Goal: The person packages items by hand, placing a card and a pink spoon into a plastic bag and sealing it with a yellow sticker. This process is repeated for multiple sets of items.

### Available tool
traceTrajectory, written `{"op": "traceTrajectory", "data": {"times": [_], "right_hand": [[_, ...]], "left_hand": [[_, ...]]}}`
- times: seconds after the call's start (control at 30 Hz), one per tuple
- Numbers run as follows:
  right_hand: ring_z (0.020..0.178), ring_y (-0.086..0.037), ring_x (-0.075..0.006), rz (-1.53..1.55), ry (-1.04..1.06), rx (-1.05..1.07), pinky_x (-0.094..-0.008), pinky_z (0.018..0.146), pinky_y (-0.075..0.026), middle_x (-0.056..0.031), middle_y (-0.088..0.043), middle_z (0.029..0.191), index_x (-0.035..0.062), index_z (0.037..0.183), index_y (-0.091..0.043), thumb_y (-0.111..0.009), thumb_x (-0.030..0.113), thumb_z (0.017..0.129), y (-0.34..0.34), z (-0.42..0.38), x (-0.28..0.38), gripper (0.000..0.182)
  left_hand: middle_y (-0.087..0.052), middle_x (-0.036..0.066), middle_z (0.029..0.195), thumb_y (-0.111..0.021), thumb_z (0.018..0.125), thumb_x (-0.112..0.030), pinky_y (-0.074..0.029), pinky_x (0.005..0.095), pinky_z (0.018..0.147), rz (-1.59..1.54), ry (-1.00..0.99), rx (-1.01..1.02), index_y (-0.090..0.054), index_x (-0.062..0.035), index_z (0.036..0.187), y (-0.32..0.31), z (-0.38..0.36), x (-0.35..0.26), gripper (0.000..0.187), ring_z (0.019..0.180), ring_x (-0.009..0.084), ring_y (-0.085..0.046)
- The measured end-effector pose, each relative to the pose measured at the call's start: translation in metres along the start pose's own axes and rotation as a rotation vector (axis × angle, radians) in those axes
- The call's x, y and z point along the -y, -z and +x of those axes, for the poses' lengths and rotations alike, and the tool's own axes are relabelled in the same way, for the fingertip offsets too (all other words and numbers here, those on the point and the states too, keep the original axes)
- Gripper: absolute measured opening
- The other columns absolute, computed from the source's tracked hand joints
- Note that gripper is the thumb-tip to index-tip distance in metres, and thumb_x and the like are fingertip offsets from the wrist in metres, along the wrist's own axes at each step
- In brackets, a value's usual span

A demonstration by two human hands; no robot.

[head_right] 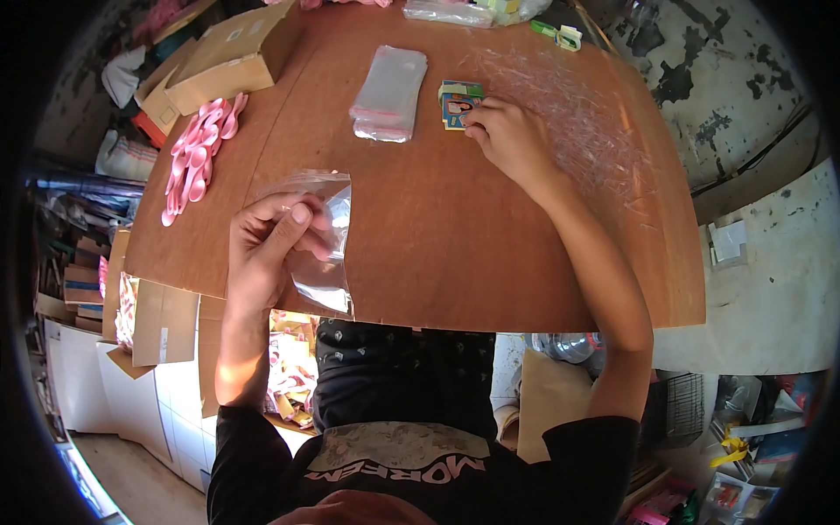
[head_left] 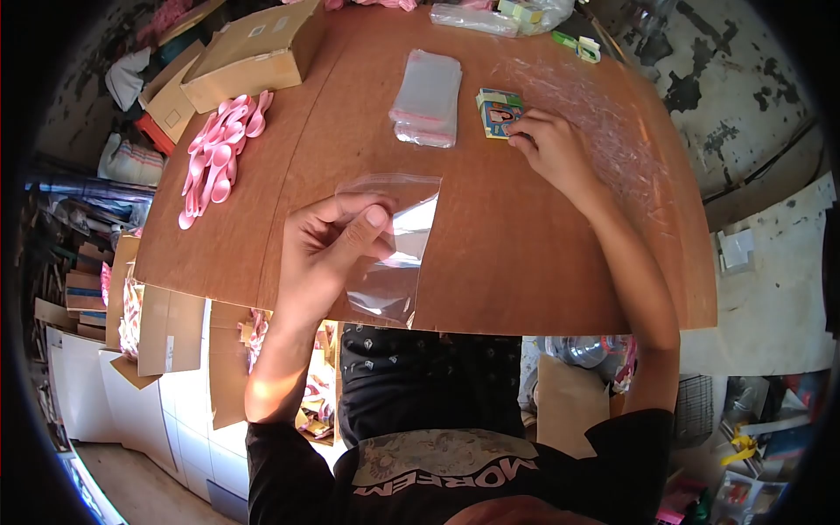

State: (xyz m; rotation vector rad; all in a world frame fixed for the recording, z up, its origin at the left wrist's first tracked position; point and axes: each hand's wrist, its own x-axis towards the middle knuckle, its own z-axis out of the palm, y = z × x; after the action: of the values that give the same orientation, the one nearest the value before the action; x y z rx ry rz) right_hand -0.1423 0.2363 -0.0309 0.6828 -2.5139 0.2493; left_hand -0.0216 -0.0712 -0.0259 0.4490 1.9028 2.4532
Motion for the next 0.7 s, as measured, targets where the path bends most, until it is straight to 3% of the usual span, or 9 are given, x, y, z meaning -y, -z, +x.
{"op": "traceTrajectory", "data": {"times": [0.07,0.13,0.2,0.23,0.3,0.5,0.7], "right_hand": [[0.076,-0.063,-0.0287,-0.026,-0.009,-0.051,-0.0391,0.067,-0.052,-0.0066,-0.064,0.083,0.0086,0.090,-0.068,-0.069,0.016,0.079,0.005,-0.001,0.001,0.014],[0.073,-0.063,-0.0293,-0.041,-0.004,-0.099,-0.0379,0.066,-0.052,-0.0077,-0.064,0.082,0.0079,0.090,-0.068,-0.069,0.015,0.079,0.020,0.002,0.014,0.013],[0.068,-0.064,-0.0213,0.026,-0.114,-0.338,-0.0304,0.064,-0.051,-0.0070,-0.067,0.082,0.0046,0.092,-0.067,-0.067,0.012,0.084,0.046,0.002,0.037,0.010],[0.068,-0.064,-0.0213,0.036,-0.102,-0.335,-0.0304,0.064,-0.051,-0.0070,-0.067,0.082,0.0046,0.092,-0.067,-0.067,0.012,0.084,0.057,0.000,0.049,0.010],[0.071,-0.063,-0.0107,0.654,-0.250,-0.389,-0.0232,0.065,-0.049,-0.0058,-0.068,0.086,0.0002,0.094,-0.066,-0.065,0.009,0.088,0.075,-0.007,0.070,0.010],[0.076,-0.059,-0.0064,0.875,-0.227,-0.250,-0.0199,0.067,-0.048,-0.0057,-0.067,0.090,-0.0040,0.095,-0.065,-0.065,0.006,0.088,0.087,-0.015,0.111,0.012],[0.075,-0.059,-0.0057,0.885,-0.205,-0.266,-0.0191,0.066,-0.048,-0.0044,-0.066,0.088,-0.0040,0.095,-0.064,-0.066,0.005,0.088,0.086,-0.016,0.116,0.011]], "left_hand": [[-0.068,0.012,0.081,-0.063,0.090,-0.011,-0.052,0.0252,0.060,0.007,0.006,-0.052,-0.066,0.0053,0.097,0.001,0.001,-0.001,0.018,0.061,0.0139,-0.063],[-0.068,0.010,0.084,-0.067,0.088,-0.012,-0.055,0.0230,0.061,0.036,0.157,-0.074,-0.069,0.0044,0.094,0.007,0.005,-0.003,0.018,0.070,0.0117,-0.065],[-0.068,0.010,0.082,-0.067,0.088,-0.012,-0.055,0.0232,0.060,0.034,0.170,-0.089,-0.069,0.0044,0.093,0.011,0.008,-0.001,0.017,0.069,0.0118,-0.065],[-0.068,0.009,0.080,-0.068,0.087,-0.012,-0.056,0.0234,0.059,0.030,0.192,-0.084,-0.069,0.0045,0.092,0.011,0.009,0.000,0.017,0.068,0.0119,-0.065],[-0.068,0.009,0.081,-0.067,0.087,-0.010,-0.056,0.0240,0.060,0.021,0.220,-0.074,-0.069,0.0047,0.092,0.009,0.009,-0.001,0.016,0.069,0.0113,-0.065],[-0.068,0.007,0.086,-0.065,0.089,-0.007,-0.056,0.0232,0.064,0.042,0.184,0.080,-0.068,0.0063,0.097,-0.005,0.006,-0.001,0.016,0.076,0.0087,-0.063],[-0.068,0.009,0.083,-0.069,0.087,-0.012,-0.056,0.0213,0.061,0.065,0.152,0.061,-0.068,0.0053,0.099,-0.003,0.005,0.003,0.021,0.069,0.0103,-0.065]]}}
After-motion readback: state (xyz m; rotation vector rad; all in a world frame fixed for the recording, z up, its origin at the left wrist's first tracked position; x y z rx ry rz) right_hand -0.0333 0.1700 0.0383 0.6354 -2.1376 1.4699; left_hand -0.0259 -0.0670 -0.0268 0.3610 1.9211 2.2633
